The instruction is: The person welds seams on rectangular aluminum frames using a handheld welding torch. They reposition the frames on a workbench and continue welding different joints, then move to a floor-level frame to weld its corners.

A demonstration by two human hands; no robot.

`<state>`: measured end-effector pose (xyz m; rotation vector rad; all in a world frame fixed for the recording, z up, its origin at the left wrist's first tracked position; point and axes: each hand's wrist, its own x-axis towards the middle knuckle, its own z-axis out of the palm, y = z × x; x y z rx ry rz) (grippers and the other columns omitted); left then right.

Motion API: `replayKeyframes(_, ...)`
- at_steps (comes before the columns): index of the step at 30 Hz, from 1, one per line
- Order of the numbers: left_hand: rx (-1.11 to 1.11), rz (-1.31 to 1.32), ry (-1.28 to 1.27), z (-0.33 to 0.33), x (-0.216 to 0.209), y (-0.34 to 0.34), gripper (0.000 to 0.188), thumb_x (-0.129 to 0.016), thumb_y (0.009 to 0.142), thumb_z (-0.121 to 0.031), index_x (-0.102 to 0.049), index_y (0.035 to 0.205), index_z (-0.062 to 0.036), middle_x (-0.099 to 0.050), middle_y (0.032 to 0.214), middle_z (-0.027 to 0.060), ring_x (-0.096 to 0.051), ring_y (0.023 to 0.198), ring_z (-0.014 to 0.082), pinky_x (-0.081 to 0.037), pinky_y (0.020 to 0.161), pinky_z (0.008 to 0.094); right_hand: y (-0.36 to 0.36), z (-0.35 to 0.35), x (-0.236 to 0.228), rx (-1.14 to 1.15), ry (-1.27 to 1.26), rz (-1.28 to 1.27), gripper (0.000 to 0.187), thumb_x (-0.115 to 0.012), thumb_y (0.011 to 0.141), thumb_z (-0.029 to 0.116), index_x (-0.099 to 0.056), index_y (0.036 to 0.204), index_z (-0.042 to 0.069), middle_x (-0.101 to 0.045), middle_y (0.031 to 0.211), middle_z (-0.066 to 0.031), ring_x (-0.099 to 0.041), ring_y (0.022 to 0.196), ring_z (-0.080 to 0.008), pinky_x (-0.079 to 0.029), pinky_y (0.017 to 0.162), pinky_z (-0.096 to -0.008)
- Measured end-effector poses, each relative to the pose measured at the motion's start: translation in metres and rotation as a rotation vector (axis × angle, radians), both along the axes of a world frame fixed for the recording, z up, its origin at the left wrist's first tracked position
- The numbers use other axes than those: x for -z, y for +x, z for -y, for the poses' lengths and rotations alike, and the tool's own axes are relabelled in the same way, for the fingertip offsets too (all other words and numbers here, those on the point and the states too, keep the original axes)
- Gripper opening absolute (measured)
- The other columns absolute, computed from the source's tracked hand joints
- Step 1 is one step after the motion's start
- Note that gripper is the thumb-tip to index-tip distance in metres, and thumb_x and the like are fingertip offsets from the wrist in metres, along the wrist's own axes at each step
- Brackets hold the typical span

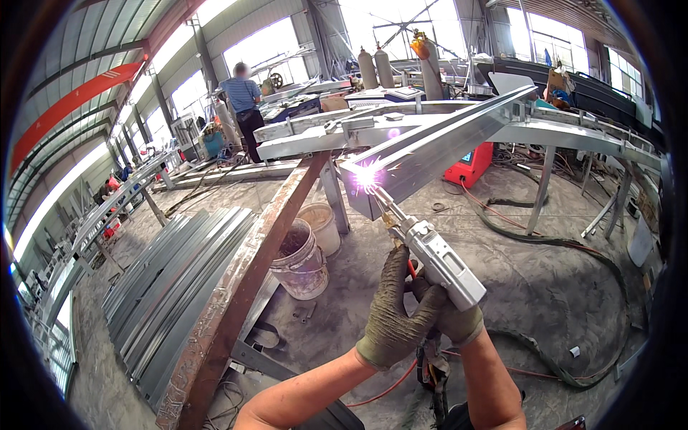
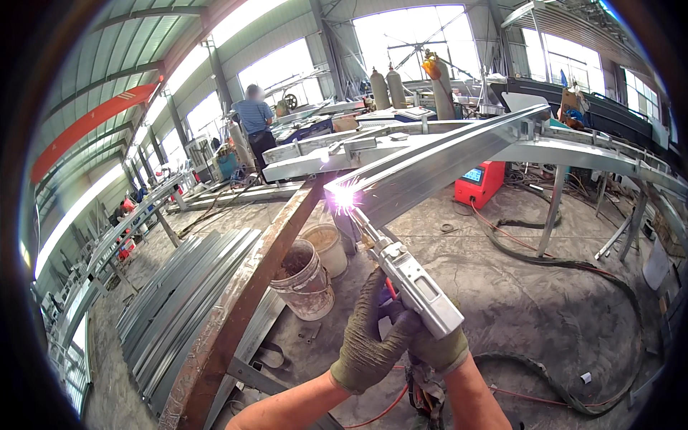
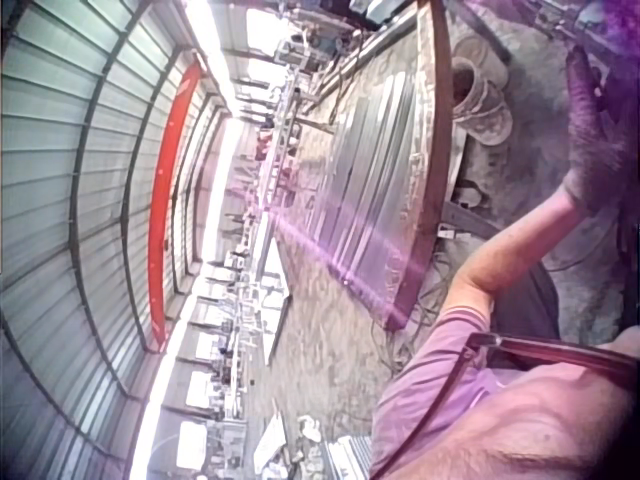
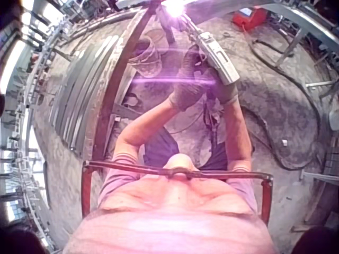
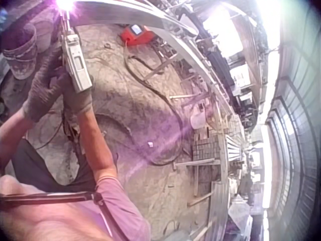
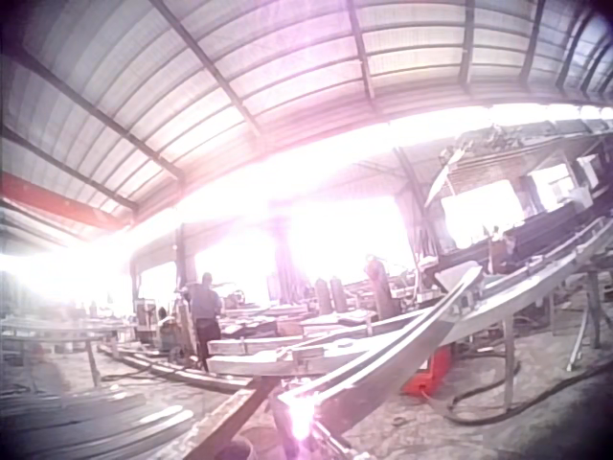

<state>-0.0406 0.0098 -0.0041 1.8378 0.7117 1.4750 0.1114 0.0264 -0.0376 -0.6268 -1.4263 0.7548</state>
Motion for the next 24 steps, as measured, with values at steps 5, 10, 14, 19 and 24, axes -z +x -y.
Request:
replayKeyframes(5,0.02,0.004,-0.021,-0.001,-0.001,-0.001,0.092,-0.082,0.109,-0.025,-0.03,0.179,0.0033,-0.049,0.174,0.0223,-0.053,0.156,0.0288,-0.044,0.13,0.0456,0.002,-0.003,0.005,-0.003,-0.005,0.012,0.018,-0.081,0.104,0.007,-0.076,0.12,0.0,-0.079,0.107,-0.0105,-0.078,0.094,-0.0231,-0.064,0.082,-0.0403)
replayKeyframes(10,-0.007,-0.032,0.002,0.0,-0.002,-0.001,0.093,-0.082,0.109,-0.029,-0.031,0.179,0.0039,-0.049,0.174,0.023,-0.049,0.16,0.0299,-0.04,0.132,0.0468,0.002,-0.001,0.002,0.058,-0.026,0.078,0.018,-0.082,0.103,0.009,-0.076,0.118,0.002,-0.078,0.107,-0.0109,-0.077,0.096,-0.0257,-0.063,0.083,-0.0416)
replayKeyframes(14,-0.023,-0.041,0.012,0.0,-0.003,0.0,0.093,-0.082,0.109,-0.03,-0.031,0.179,0.0044,-0.048,0.175,0.0239,-0.048,0.161,0.0307,-0.039,0.133,0.0473,0.003,-0.002,0.006,0.07,-0.023,0.083,0.018,-0.082,0.102,0.01,-0.076,0.118,0.003,-0.077,0.106,-0.0107,-0.075,0.095,-0.0265,-0.062,0.083,-0.0422)
replayKeyframes(19,-0.017,-0.04,-0.019,0.003,-0.003,-0.001,0.093,-0.081,0.11,-0.03,-0.03,0.179,0.0048,-0.048,0.175,0.0248,-0.047,0.161,0.0315,-0.039,0.133,0.0477,0.003,-0.001,0.005,0.103,-0.008,0.115,0.017,-0.082,0.103,0.01,-0.076,0.118,0.003,-0.076,0.105,-0.0094,-0.074,0.094,-0.0254,-0.061,0.082,-0.0417)
replayKeyframes(24,-0.016,-0.048,-0.01,0.001,0.0,-0.001,0.093,-0.081,0.11,-0.03,-0.029,0.179,0.0034,-0.05,0.174,0.0241,-0.049,0.16,0.0308,-0.04,0.132,0.0477,0.001,0.004,-0.006,0.046,-0.069,0.069,0.018,-0.082,0.103,0.009,-0.076,0.118,0.003,-0.075,0.106,-0.0078,-0.073,0.095,-0.0236,-0.061,0.082,-0.0404)
